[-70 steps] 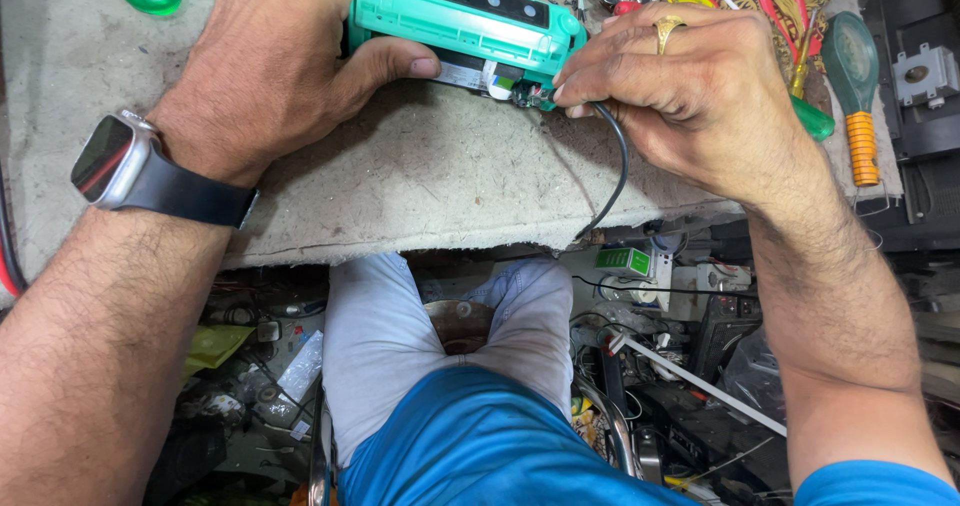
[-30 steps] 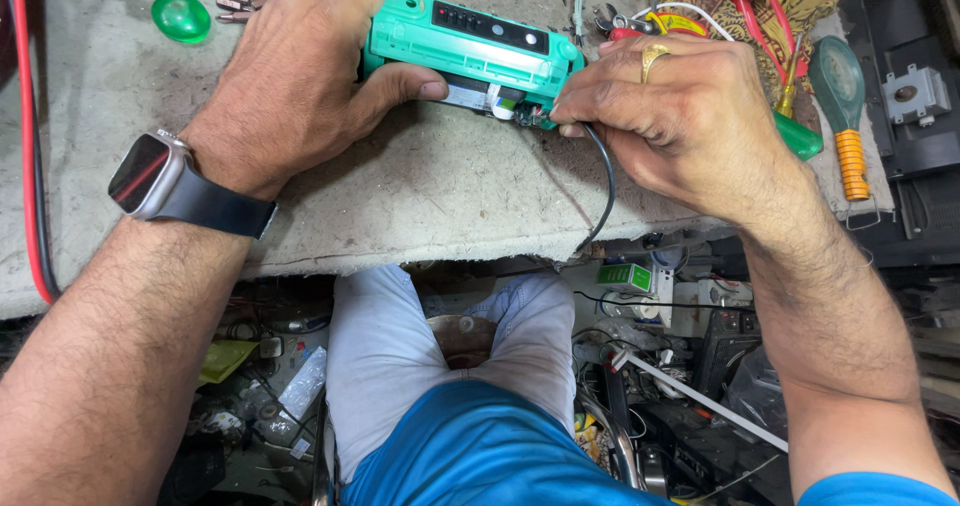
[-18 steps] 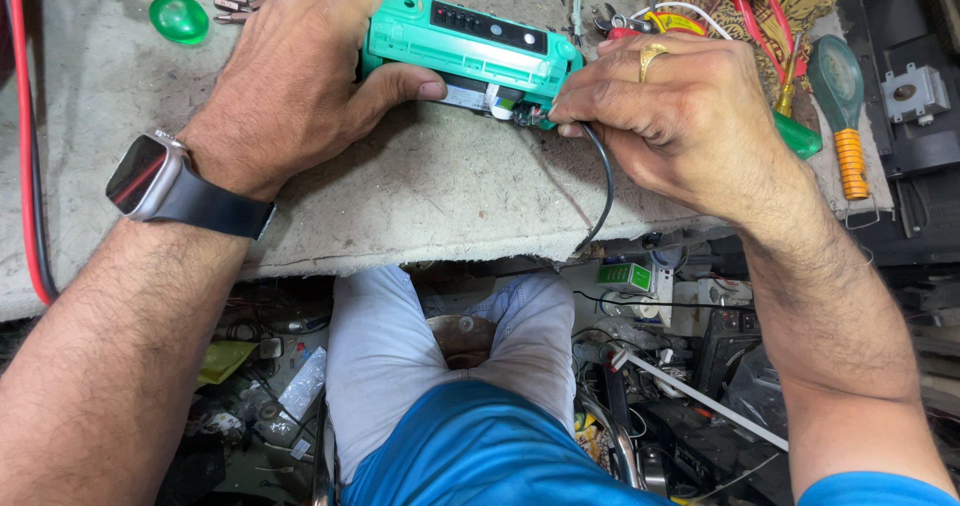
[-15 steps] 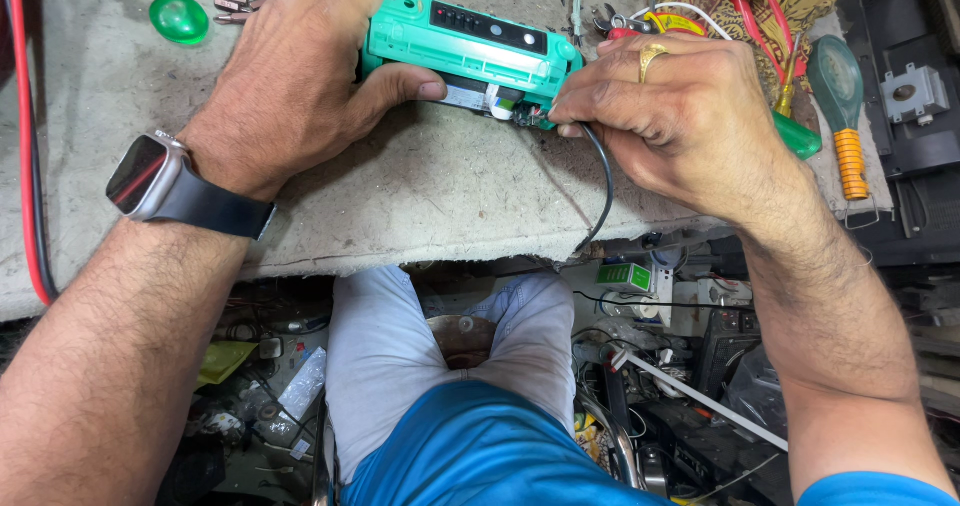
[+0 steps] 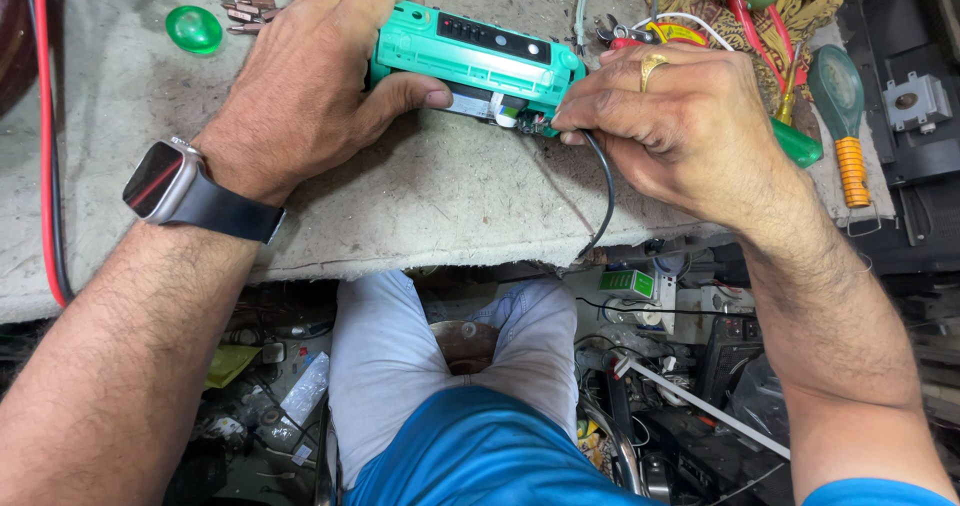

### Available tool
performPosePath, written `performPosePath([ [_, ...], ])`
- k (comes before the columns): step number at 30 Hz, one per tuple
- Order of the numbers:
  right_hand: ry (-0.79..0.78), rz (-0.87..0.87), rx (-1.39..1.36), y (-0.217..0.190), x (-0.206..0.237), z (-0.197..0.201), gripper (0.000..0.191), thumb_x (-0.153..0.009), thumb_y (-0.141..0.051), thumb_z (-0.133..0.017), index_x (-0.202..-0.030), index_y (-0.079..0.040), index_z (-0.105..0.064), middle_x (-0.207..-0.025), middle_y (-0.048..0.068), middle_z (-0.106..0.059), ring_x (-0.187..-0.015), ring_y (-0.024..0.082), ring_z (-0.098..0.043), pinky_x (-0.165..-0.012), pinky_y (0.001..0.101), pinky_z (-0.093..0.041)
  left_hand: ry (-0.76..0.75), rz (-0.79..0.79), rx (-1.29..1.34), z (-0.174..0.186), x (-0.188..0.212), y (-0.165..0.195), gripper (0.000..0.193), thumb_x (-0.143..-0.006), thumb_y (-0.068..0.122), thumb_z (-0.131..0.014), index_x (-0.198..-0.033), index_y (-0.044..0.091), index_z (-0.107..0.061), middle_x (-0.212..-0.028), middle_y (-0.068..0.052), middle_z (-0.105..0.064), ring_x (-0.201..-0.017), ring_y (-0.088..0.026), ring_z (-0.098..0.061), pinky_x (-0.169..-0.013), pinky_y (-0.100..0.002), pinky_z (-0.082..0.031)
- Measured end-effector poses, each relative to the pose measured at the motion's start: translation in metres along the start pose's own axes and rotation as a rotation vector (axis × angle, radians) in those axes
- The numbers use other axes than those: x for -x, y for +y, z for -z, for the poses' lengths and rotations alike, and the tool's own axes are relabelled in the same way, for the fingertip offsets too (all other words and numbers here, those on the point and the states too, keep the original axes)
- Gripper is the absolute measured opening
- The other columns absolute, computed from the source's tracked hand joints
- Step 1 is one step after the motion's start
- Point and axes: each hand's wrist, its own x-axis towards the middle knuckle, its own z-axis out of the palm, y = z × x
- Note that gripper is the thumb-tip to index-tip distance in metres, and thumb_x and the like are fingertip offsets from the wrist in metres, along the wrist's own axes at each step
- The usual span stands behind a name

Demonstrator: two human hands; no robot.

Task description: The person uses a multimeter probe to test points on the circuit board inside a teal handheld device, then uses pliers to adjust a wire and a soldering iron to solder a connection. The device remains open on the workbench throughout.

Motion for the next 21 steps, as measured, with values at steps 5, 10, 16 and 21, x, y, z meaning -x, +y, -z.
performPosePath([
  [5,-0.011,-0.019,-0.013,0.0012,0.0025,-0.0012,0.024,-0.091,0.0,-0.08,-0.111,-0.011,-0.074,-0.102,0.005,-0.075,-0.105,0.023,-0.073,-0.111,0.0414,-0.057,-0.003,0.005,0.004,0.0001,-0.0002,-0.0004,0.066,-0.097,0.033,-0.089,-0.139,-0.003,-0.053,-0.135,-0.021,-0.061,-0.128,-0.044,-0.056,-0.103,-0.052,-0.048],
  [10,0.002,-0.013,-0.018,-0.0005,0.0001,-0.0004,0.023,-0.081,0.004,-0.079,-0.102,-0.007,-0.074,-0.097,0.008,-0.075,-0.097,0.027,-0.073,-0.101,0.0437,-0.057,-0.002,0.002,0.005,0.0,-0.0005,0.0003,0.066,-0.097,0.034,-0.089,-0.139,-0.003,-0.053,-0.136,-0.021,-0.061,-0.128,-0.044,-0.056,-0.103,-0.052,-0.048],
  [16,0.011,-0.007,-0.01,-0.0033,-0.0035,0.0006,0.022,-0.081,0.004,-0.079,-0.1,-0.006,-0.074,-0.095,0.008,-0.075,-0.096,0.027,-0.074,-0.1,0.0434,-0.058,0.0,0.01,0.001,-0.0002,-0.0002,0.0006,0.066,-0.096,0.034,-0.089,-0.139,-0.003,-0.053,-0.135,-0.021,-0.061,-0.128,-0.044,-0.056,-0.102,-0.052,-0.049],
  [21,0.009,-0.006,-0.012,-0.0034,-0.0039,0.0005,0.022,-0.081,0.004,-0.079,-0.1,-0.006,-0.074,-0.096,0.008,-0.075,-0.095,0.027,-0.073,-0.1,0.0434,-0.058,0.001,0.004,0.006,-0.0003,0.0002,0.0001,0.066,-0.097,0.034,-0.089,-0.139,-0.003,-0.053,-0.136,-0.021,-0.061,-0.128,-0.044,-0.056,-0.103,-0.052,-0.049],
])
